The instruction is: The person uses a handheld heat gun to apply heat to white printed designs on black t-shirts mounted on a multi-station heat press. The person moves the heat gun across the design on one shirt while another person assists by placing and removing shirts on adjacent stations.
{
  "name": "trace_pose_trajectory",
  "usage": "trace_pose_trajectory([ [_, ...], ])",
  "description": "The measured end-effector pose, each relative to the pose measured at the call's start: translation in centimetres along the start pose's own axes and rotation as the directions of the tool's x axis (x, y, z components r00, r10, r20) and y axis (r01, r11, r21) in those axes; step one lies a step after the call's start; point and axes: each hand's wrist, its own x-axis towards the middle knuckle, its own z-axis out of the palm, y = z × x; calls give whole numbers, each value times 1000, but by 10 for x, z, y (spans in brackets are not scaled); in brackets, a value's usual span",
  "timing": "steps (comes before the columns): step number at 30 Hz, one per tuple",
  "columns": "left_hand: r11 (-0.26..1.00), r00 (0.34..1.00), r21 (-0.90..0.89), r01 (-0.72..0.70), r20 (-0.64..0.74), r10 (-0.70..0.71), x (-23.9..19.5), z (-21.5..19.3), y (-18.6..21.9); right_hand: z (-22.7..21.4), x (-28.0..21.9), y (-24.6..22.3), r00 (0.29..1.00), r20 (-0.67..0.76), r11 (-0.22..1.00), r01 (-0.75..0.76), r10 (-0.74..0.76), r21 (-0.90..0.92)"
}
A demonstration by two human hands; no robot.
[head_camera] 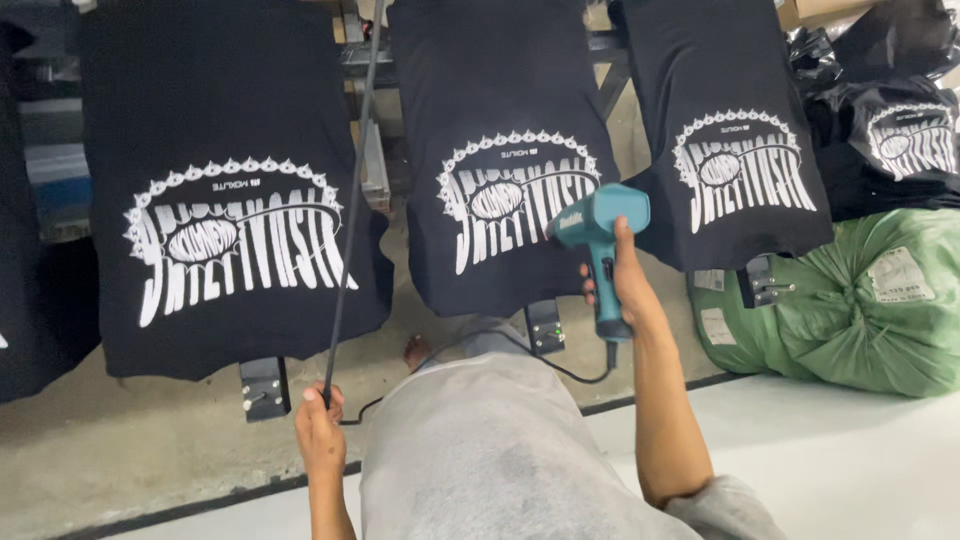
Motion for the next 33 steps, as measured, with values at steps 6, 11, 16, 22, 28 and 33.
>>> trace_pose_trajectory([
  [6,1000,999,-1,-29,-25,29,-5,-10,10,3,2,-1,997,52,998,51,-49,-31],
  [11,1000,998,27,13,-64,-11,-5,-5,-7,4,17,-2,1000,0,1000,24,-24,-8],
  [16,1000,1000,29,2,6,-2,-11,4,14,11,16,-13,998,45,999,40,-40,-2],
  [22,999,999,-20,37,10,-37,-5,5,14,12,28,-27,985,159,998,65,-67,20],
  [28,999,999,14,40,-7,-40,-3,8,20,20,37,-43,994,86,997,69,-66,-34],
  [33,999,999,8,40,-30,-40,-4,8,12,28,39,-54,991,54,992,127,-126,-10],
])
